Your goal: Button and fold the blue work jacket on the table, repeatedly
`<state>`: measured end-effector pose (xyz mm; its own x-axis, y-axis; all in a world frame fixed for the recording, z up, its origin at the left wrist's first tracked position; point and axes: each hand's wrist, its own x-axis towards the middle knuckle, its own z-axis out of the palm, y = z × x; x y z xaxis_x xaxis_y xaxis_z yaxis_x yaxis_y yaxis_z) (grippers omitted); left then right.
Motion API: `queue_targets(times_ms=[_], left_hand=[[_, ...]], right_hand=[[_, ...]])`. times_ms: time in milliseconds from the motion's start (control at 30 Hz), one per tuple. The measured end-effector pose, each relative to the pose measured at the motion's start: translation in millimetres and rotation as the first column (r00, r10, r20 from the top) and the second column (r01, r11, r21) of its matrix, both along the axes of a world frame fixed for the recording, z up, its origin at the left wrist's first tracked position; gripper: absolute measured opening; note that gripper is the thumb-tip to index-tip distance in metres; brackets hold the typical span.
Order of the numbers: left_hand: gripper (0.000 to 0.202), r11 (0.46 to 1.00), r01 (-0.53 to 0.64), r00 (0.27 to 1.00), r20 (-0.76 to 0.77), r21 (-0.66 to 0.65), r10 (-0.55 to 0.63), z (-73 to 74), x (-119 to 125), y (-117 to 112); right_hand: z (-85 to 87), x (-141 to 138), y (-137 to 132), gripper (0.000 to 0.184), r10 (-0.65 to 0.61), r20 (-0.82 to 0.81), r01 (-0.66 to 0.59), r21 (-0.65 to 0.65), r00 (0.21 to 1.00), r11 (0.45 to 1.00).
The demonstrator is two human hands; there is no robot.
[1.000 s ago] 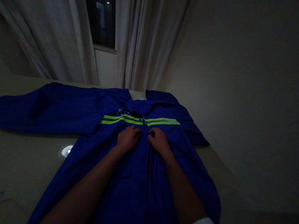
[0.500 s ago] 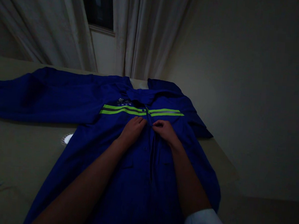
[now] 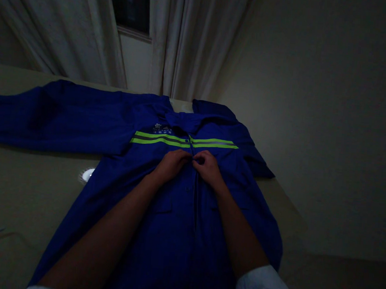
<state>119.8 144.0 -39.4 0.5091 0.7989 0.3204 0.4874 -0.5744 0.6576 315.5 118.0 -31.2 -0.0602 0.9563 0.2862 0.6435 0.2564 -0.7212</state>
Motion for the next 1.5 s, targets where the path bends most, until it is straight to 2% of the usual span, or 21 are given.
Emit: queue_targets(times_ms=[100,200,400,633,833,1033,1300,1500], left_hand=[[0.024,0.999,-0.038,0.999,-0.03,0.011,0.038,1.3,-0.4,-1.3],[0.022,0.993,-0.084,0.993,-0.08,0.079,0.091,3.5,0.1,-5.3],[0.02,0.984,-0.116,0.988,-0.09,0.132,0.129,5.9,1.6,-10.8],[0.019,0.988,-0.087,0.994,-0.056,0.129,0.095,6.1,0.4,-7.8],[0.02,0.982,-0.148,0.988,-0.012,0.119,0.151,4.8,3.0,-10.0],[0.029,0.983,-0.121,0.987,0.126,0.137,0.104,-2.2,0.2,-5.3],[0.028,0.989,-0.088,0.982,0.175,0.118,0.067,-2.8,-1.3,-2.6],[0.03,0.99,-0.076,0.987,0.149,0.121,0.057,-3.0,-2.0,-2.8]], right_hand=[[-2.3,-2.1,0.6,0.008,0.003,0.015,-0.004,0.022,1.0,1.0],[-3.5,-2.2,2.0,0.007,0.024,0.005,-0.025,0.022,1.0,0.999],[-5.5,-0.5,4.8,0.009,0.037,-0.108,-0.037,0.003,0.993,0.999],[-4.2,-7.5,2.6,0.013,-0.03,-0.212,0.029,-0.01,0.977,1.0],[5.1,-8.1,1.8,0.024,-0.04,-0.362,-0.017,-0.151,0.931,0.988],[5.5,-11.6,-0.9,0.028,-0.083,-0.422,-0.002,-0.197,0.903,0.98],[3.0,-13.5,1.8,0.029,-0.098,-0.365,0.066,-0.098,0.926,0.993],[-2.7,-10.2,4.4,0.025,-0.017,-0.43,-0.052,-0.15,0.903,0.987]])
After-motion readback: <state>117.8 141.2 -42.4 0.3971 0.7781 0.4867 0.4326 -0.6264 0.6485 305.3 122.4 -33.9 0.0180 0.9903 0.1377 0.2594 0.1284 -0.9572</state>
